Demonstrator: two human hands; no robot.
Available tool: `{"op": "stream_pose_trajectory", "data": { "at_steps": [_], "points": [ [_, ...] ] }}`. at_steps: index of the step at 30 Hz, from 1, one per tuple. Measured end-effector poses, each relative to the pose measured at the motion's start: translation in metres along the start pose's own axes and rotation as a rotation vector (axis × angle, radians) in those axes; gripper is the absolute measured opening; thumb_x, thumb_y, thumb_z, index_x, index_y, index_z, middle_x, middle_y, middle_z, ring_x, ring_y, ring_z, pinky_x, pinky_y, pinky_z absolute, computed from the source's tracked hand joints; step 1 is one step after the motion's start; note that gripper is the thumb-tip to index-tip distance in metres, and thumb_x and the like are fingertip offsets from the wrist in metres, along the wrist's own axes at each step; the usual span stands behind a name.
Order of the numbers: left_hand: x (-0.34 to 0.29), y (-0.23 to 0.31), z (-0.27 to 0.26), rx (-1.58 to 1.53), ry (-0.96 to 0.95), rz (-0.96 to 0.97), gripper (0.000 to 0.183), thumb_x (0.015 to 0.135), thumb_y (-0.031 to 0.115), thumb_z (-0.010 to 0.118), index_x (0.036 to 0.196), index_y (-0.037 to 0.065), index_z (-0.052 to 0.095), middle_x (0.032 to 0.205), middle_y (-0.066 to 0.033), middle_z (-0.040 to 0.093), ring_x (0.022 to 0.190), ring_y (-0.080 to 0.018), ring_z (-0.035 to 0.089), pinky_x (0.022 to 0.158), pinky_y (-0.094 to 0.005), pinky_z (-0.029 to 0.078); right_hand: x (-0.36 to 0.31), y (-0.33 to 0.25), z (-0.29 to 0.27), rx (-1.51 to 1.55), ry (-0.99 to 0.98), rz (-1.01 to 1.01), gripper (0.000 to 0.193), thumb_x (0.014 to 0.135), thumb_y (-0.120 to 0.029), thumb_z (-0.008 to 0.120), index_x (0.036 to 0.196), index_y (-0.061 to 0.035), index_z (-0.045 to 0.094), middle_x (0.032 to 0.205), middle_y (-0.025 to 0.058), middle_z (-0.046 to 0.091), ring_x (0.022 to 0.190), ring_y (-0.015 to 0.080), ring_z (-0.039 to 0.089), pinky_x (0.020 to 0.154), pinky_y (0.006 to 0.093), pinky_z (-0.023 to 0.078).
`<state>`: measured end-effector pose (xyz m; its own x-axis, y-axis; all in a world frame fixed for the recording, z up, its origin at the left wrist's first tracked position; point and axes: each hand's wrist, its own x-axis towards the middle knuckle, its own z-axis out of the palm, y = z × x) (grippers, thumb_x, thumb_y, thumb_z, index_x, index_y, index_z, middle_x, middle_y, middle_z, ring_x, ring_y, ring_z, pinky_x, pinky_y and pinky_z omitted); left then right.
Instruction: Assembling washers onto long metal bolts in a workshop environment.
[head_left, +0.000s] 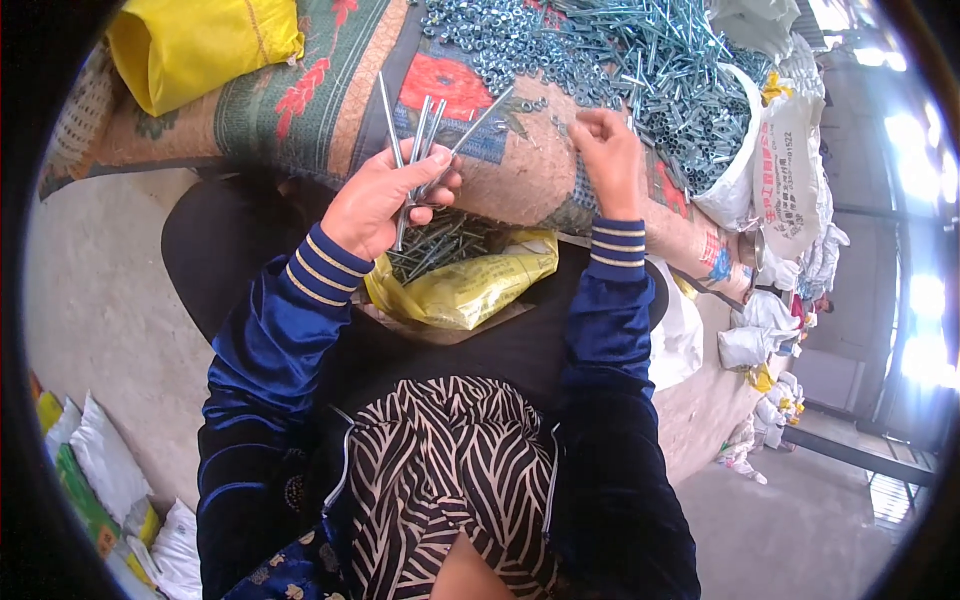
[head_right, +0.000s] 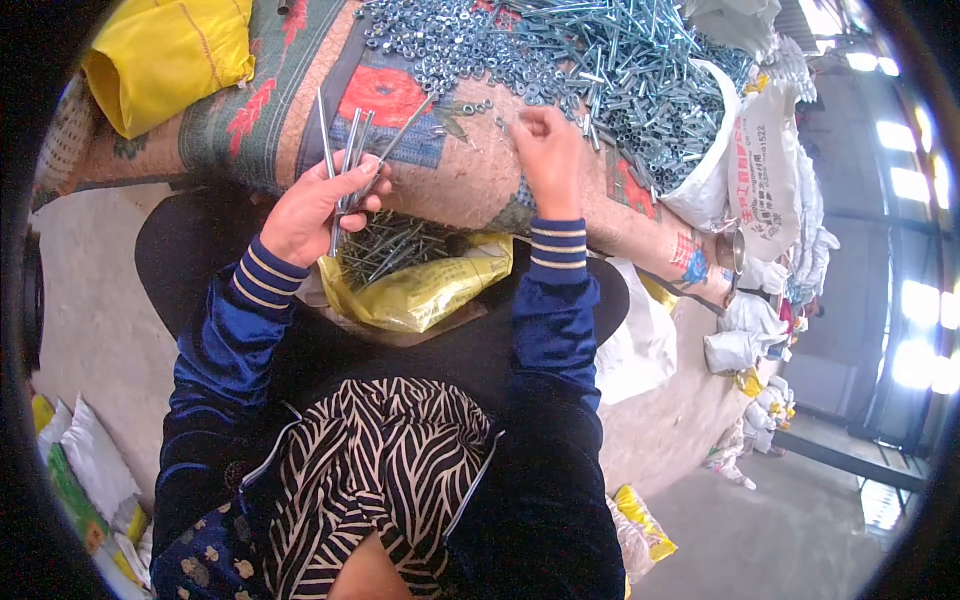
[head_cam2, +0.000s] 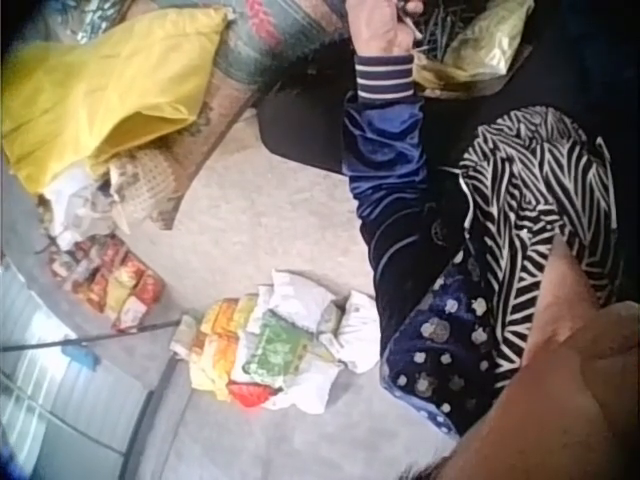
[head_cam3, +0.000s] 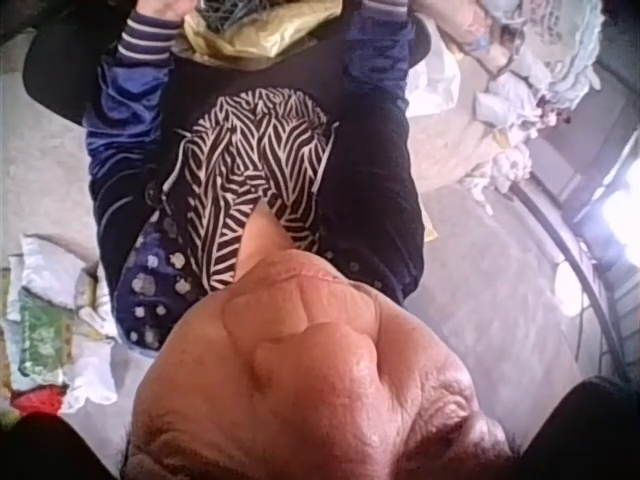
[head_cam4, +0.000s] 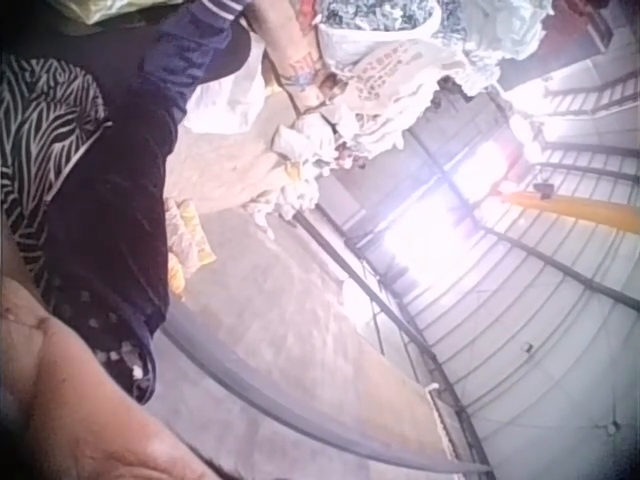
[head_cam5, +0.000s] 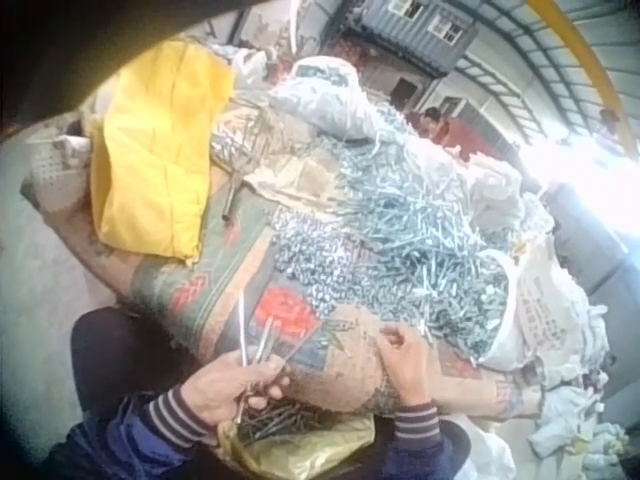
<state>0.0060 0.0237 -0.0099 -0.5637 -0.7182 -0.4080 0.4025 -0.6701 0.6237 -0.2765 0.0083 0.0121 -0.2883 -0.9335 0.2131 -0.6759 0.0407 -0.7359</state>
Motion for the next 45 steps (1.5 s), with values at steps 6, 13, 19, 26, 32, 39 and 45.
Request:
{"op": "stream_pose_trajectory", "data": {
  "at_steps": [6,13,19,26,32,39,45],
  "points": [
    [-0.001,0.002,-0.004,0.054,-0.01,-0.015,0.016,0.088,0.02,0.064,0.099,0.01,0.057,0.083,-0.001,0.061,0.064,-0.0051,0.053,0.046,-0.0162,0.035,0.012,-0.007,0.023,-0.591,-0.013,-0.215,0.018,0.071,-0.014,0.065,0.084,-0.0016,0.065,0.076,0.0173,0.064,0.074,0.0369,0.061,0.069,0.0444,0.049],
    [-0.001,0.0,-0.003,0.12,-0.01,-0.009,0.019,0.087,0.022,0.066,0.099,0.011,0.057,0.081,0.0005,0.061,0.06,-0.0041,0.052,0.045,-0.0153,0.032,0.003,-0.015,0.021,0.16,-0.06,0.006,0.014,0.08,-0.009,0.066,0.09,0.0004,0.065,0.079,0.0117,0.067,0.067,0.02,0.065,0.06,0.03,0.052],
    [-0.001,-0.002,-0.004,0.148,-0.027,-0.02,0.018,0.087,0.024,0.065,0.098,0.012,0.058,0.079,0.0024,0.06,0.06,-0.0026,0.051,0.044,-0.0151,0.031,-0.03,-0.056,0.03,0.867,-0.218,0.213,0.022,0.086,-0.004,0.063,0.106,0.0042,0.063,0.097,0.0152,0.067,0.081,0.0174,0.066,0.072,0.0256,0.056],
    [0.0,-0.002,-0.003,0.068,-0.038,-0.032,0.016,0.089,0.024,0.062,0.098,0.011,0.057,0.079,0.003,0.059,0.059,-0.0021,0.05,0.044,-0.0134,0.031,-0.039,-0.065,0.048,0.141,0.079,-0.428,0.021,0.083,-0.003,0.063,0.104,-0.0022,0.067,0.1,0.0104,0.068,0.084,0.0188,0.066,0.077,0.0261,0.05],
    [0.004,0.002,-0.009,-0.12,-0.031,0.108,0.014,0.091,0.019,0.06,0.101,0.009,0.057,0.081,-0.0006,0.058,0.06,-0.0031,0.05,0.043,-0.0141,0.033,0.002,-0.052,0.078,-0.318,0.155,-0.52,0.012,0.077,-0.015,0.068,0.085,-0.0063,0.068,0.094,0.0086,0.065,0.087,0.0273,0.059,0.079,0.0388,0.044],
    [-0.001,0.003,-0.012,-0.088,0.008,0.114,0.015,0.09,0.02,0.061,0.1,0.009,0.057,0.082,-0.0011,0.059,0.061,-0.0037,0.051,0.044,-0.0141,0.033,0.015,-0.043,0.076,-0.579,0.182,-0.624,0.008,0.074,-0.019,0.067,0.075,-0.0119,0.065,0.078,0.0049,0.061,0.078,0.0296,0.054,0.07,0.0434,0.041],
    [-0.003,0.002,-0.008,0.019,-0.018,0.043,0.017,0.088,0.021,0.064,0.098,0.009,0.057,0.083,-0.0019,0.06,0.064,-0.0047,0.053,0.046,-0.0154,0.034,-0.004,-0.053,0.04,0.681,-0.151,0.119,0.014,0.086,-0.012,0.067,0.091,0.0015,0.066,0.085,0.0062,0.067,0.071,0.0103,0.064,0.066,0.0214,0.052]
  ]
}}
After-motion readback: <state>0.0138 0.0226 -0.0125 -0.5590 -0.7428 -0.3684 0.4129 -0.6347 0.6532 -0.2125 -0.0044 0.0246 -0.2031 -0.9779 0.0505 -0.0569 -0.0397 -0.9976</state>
